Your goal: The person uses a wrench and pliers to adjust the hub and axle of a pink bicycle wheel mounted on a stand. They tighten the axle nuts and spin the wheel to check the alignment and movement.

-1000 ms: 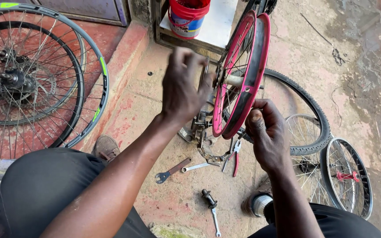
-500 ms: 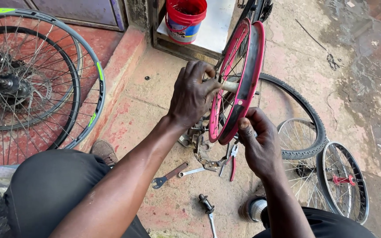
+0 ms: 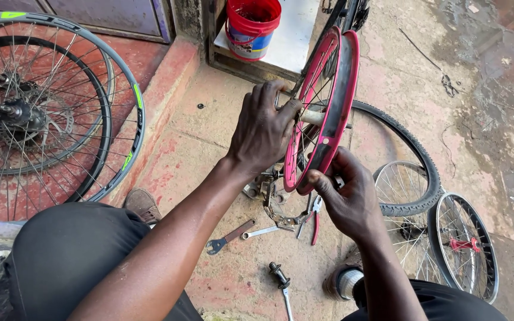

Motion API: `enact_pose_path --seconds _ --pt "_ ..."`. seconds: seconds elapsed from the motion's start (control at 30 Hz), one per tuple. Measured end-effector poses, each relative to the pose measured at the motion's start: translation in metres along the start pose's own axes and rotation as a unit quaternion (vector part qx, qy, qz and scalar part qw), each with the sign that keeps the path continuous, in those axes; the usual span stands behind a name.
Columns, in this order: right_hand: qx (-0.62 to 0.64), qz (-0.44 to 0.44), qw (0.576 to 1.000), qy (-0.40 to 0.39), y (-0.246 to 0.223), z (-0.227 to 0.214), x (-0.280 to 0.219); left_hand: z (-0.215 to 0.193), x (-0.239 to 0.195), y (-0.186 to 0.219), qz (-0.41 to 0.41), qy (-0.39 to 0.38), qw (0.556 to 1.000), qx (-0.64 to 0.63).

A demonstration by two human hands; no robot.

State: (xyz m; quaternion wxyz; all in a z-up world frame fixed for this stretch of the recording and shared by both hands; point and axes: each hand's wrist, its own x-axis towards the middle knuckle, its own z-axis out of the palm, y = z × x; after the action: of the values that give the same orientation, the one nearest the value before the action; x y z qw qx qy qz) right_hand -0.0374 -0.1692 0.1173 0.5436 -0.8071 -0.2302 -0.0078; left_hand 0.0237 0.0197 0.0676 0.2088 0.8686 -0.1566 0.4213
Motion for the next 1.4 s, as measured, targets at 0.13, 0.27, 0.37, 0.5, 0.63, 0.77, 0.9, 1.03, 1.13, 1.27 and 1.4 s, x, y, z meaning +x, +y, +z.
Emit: enact_pose_path --seconds 0.13,0.27,0.37,0.5,0.63,0.77,0.9,1.03,1.13,1.27,1.4 --pt "-0.012 0.004 1.000 -0.001 -0.003 0.004 0.000 -0.009 0.004 0.010 -0.020 -0.051 0.998 0.026" --pt "-0.016 0.007 1.000 -0.003 0.002 0.001 0.001 0.000 0.007 0.010 -0.050 -0.056 0.997 0.036" --pt "-0.018 0.002 1.000 -0.003 0.001 0.000 0.002 0.007 0.008 0.010 -0.087 -0.047 0.995 0.015" --pt "-0.013 0.000 1.000 -0.004 -0.002 0.000 0.002 0.014 0.006 0.013 -0.083 -0.004 0.996 0.023" --pt "-0.008 -0.001 1.000 -0.006 0.003 0.000 0.002 0.027 0.003 0.007 -0.032 0.005 0.996 0.077" --pt "-0.008 -0.008 1.000 -0.006 0.005 -0.002 0.002 0.033 0.006 0.001 -0.045 0.015 0.998 0.043" --pt "-0.018 -0.010 1.000 -0.007 0.011 -0.003 0.001 0.002 0.018 0.001 -0.110 0.061 0.992 -0.020" --pt "-0.013 -0.011 1.000 -0.002 0.002 0.001 0.001 -0.015 0.016 0.008 -0.091 0.078 0.992 -0.031" --pt "-0.001 0.002 1.000 0.006 0.001 0.002 0.002 -0.002 0.005 0.003 -0.045 0.001 0.999 0.007" --pt "-0.009 -0.010 1.000 0.013 -0.007 0.003 0.001 0.009 0.002 0.006 -0.019 -0.030 0.997 0.074" --pt "-0.027 -0.029 0.999 0.021 -0.015 0.001 0.001 0.029 0.012 0.004 -0.025 -0.024 0.990 0.138"
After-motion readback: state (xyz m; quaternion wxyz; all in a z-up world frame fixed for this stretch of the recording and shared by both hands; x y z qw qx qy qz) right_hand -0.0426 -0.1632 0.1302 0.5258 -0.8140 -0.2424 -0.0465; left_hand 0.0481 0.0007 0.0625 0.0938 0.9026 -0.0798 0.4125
